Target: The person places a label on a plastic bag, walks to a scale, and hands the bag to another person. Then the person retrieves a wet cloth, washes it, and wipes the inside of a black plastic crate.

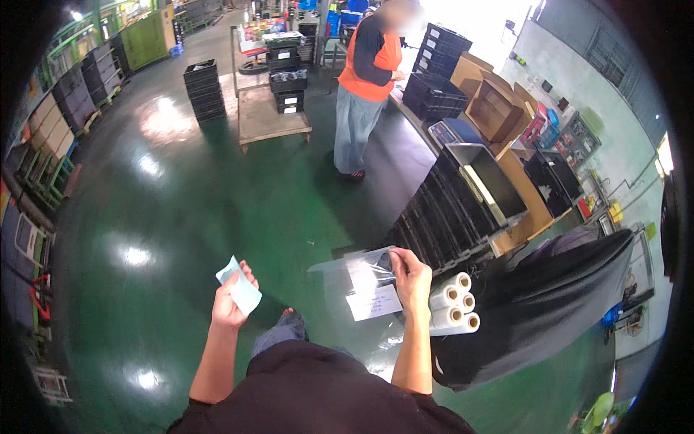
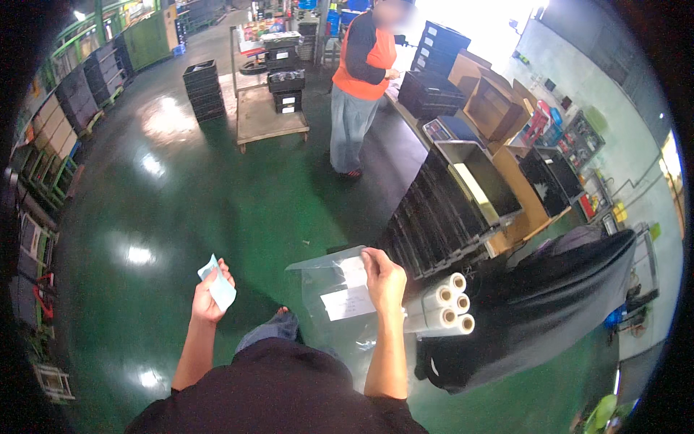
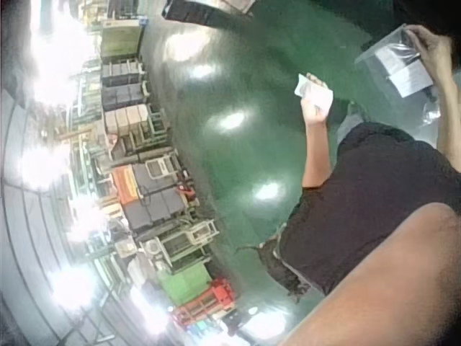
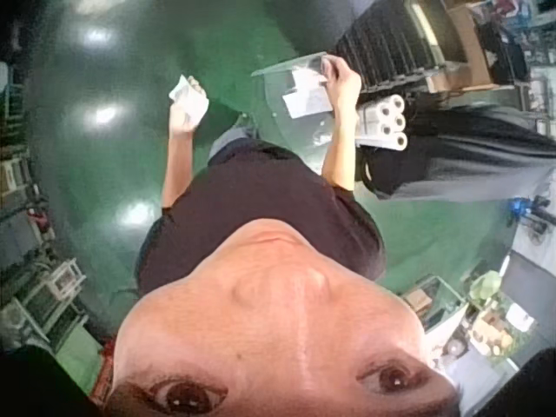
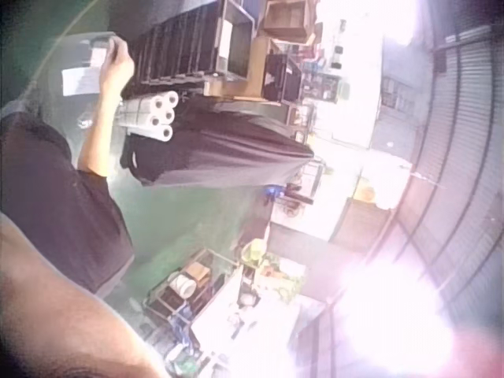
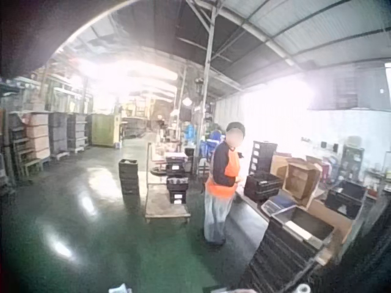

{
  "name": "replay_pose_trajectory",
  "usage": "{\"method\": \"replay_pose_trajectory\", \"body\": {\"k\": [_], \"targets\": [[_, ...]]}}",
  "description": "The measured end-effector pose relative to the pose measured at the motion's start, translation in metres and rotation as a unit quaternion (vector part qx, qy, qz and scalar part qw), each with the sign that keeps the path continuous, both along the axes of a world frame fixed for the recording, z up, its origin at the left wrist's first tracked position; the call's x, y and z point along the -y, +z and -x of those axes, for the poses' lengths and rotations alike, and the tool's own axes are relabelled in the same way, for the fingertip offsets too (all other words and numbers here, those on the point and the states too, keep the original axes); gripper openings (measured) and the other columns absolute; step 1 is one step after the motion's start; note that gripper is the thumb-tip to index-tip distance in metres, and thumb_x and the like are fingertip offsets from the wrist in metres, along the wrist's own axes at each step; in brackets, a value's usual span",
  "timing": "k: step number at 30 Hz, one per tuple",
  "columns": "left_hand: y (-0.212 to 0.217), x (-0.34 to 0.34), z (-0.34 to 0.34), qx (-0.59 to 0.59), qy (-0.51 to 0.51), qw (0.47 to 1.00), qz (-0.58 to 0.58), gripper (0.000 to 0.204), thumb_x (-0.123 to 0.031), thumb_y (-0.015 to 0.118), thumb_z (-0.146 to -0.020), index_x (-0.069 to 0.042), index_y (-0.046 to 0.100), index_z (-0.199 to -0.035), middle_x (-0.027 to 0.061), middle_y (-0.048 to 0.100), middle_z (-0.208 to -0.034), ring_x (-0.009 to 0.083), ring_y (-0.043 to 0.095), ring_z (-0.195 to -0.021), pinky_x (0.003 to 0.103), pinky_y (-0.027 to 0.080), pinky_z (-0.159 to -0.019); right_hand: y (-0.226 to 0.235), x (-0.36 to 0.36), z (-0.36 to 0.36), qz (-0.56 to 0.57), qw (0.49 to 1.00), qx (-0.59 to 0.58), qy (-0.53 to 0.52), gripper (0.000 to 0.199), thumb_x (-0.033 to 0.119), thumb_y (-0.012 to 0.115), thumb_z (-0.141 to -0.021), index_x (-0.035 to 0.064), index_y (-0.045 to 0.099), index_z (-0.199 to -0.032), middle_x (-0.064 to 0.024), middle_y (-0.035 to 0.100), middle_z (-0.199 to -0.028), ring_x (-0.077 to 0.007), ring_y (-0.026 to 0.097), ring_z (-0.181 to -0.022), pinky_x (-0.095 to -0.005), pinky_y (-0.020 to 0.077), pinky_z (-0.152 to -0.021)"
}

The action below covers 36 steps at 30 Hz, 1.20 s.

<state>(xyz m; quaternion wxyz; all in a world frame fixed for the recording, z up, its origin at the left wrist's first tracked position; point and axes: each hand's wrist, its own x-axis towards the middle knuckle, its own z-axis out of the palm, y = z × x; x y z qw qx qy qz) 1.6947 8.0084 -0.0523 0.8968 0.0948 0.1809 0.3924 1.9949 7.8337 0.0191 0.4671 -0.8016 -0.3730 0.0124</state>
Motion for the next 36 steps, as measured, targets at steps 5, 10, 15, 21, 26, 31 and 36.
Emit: {"method": "replay_pose_trajectory", "body": {"k": [5, 10, 15, 21, 26, 31, 36], "targets": [[0.050, -0.142, -0.122, 0.035, -0.145, 0.984, -0.100, 0.026, -0.015, 0.051, -0.093, -0.002, 0.052, -0.115, 0.0078, 0.061, -0.098, 0.0203, 0.061, -0.089, 0.037, 0.050, -0.086, 0.003, -0.070, -0.065, -0.128, 0.988, -0.023, -0.078, 0.014, 0.013, 0.057, -0.091, 0.0022, 0.065, -0.097, -0.0017, 0.064, -0.076, -0.0070, 0.053, -0.068, -0.0241, 0.0460, -0.063], [0.057, -0.226, -0.239, 0.047, -0.216, 0.974, -0.051, 0.027, -0.018, 0.051, -0.093, -0.002, 0.053, -0.114, 0.0085, 0.061, -0.096, 0.0211, 0.061, -0.086, 0.039, 0.052, -0.083, -0.018, -0.134, -0.139, -0.257, 0.939, -0.188, -0.129, 0.014, 0.008, 0.052, -0.093, 0.0015, 0.063, -0.098, 0.0040, 0.053, -0.070, 0.0005, 0.038, -0.054, -0.0162, 0.0295, -0.048], [0.042, -0.303, -0.334, 0.060, -0.243, 0.966, -0.066, 0.027, -0.018, 0.052, -0.093, -0.003, 0.052, -0.115, 0.0079, 0.060, -0.094, 0.0209, 0.061, -0.084, 0.038, 0.052, -0.080, -0.021, -0.213, -0.226, -0.345, 0.917, -0.174, -0.103, 0.013, 0.007, 0.051, -0.093, 0.0024, 0.061, -0.100, 0.0020, 0.058, -0.084, 0.0008, 0.041, -0.059, -0.0144, 0.0290, -0.049], [0.041, -0.410, -0.430, 0.042, -0.198, 0.977, -0.065, 0.023, -0.020, 0.051, -0.093, -0.005, 0.052, -0.111, 0.0057, 0.057, -0.092, 0.0184, 0.058, -0.081, 0.036, 0.050, -0.078, 0.011, -0.332, -0.362, -0.404, 0.894, -0.056, -0.188, 0.021, 0.020, 0.045, -0.098, 0.0049, 0.059, -0.099, 0.0053, 0.040, -0.054, -0.0009, 0.031, -0.044, -0.0166, 0.0217, -0.039], [0.022, -0.458, -0.494, 0.045, -0.184, 0.981, -0.031, 0.024, -0.019, 0.048, -0.095, -0.005, 0.049, -0.114, 0.0050, 0.055, -0.094, 0.0175, 0.055, -0.083, 0.035, 0.047, -0.079, 0.029, -0.396, -0.456, -0.477, 0.839, -0.054, -0.258, 0.026, 0.027, 0.041, -0.100, 0.0065, 0.056, -0.102, 0.0049, 0.039, -0.059, -0.0031, 0.036, -0.049, -0.0169, 0.0287, -0.040], [0.008, -0.494, -0.569, 0.015, -0.237, 0.971, -0.022, 0.024, -0.019, 0.047, -0.095, -0.004, 0.049, -0.115, 0.0059, 0.055, -0.095, 0.0187, 0.055, -0.081, 0.036, 0.048, -0.076, 0.044, -0.422, -0.521, -0.539, 0.787, -0.026, -0.299, 0.027, 0.031, 0.041, -0.099, 0.0066, 0.053, -0.103, 0.0045, 0.038, -0.059, -0.0028, 0.036, -0.049, -0.0164, 0.0281, -0.039], [0.026, -0.530, -0.644, 0.010, -0.320, 0.947, -0.038, 0.025, -0.021, 0.049, -0.095, -0.005, 0.050, -0.114, 0.0056, 0.054, -0.093, 0.0183, 0.055, -0.081, 0.036, 0.049, -0.075, 0.056, -0.434, -0.562, -0.571, 0.746, 0.019, -0.342, 0.027, 0.031, 0.043, -0.099, 0.0057, 0.053, -0.102, 0.0041, 0.040, -0.058, -0.0022, 0.035, -0.045, -0.0170, 0.0262, -0.038]]}}
